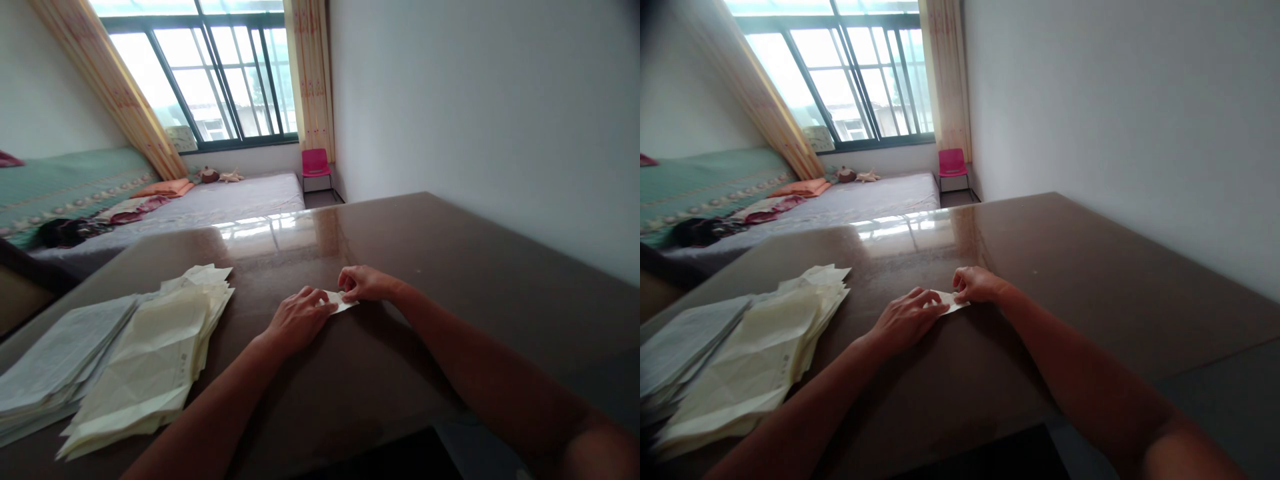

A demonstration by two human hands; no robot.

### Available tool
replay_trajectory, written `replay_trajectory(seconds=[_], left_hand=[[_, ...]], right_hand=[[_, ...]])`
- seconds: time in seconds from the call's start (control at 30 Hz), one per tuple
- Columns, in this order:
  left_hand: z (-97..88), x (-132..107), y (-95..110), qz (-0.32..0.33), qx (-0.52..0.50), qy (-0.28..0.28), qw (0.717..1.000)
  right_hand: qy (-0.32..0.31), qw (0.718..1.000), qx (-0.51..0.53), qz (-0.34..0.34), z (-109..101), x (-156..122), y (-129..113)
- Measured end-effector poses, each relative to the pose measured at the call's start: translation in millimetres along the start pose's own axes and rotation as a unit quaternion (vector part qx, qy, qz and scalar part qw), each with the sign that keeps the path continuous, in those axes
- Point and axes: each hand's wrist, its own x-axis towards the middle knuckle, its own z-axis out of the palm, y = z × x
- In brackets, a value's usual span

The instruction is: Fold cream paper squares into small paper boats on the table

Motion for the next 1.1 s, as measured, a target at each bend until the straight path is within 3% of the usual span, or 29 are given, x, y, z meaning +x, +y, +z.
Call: replay_trajectory(seconds=[0.33,0.5,0.83,0.93,1.1], left_hand=[[-0.3,0.1,0.5,-0.002,-0.008,0.002,1.000],[1.1,-0.3,0.0,-0.003,-0.002,0.008,1.000],[2.8,2.4,5.6,-0.034,-0.040,0.051,0.997],[6.5,3.2,4.1,-0.044,-0.051,0.043,0.997],[12.9,3.5,-0.2,-0.077,-0.060,0.060,0.993]], right_hand=[[-0.005,1.000,-0.003,-0.027,-0.7,1.0,1.0],[0.006,0.996,-0.062,-0.058,-1.5,-1.6,-4.2],[-0.116,0.955,-0.135,-0.235,-24.6,-15.1,1.4],[-0.109,0.965,-0.111,-0.211,-22.9,-12.4,3.5],[-0.029,0.985,-0.098,-0.140,-10.4,-5.0,-1.6]])
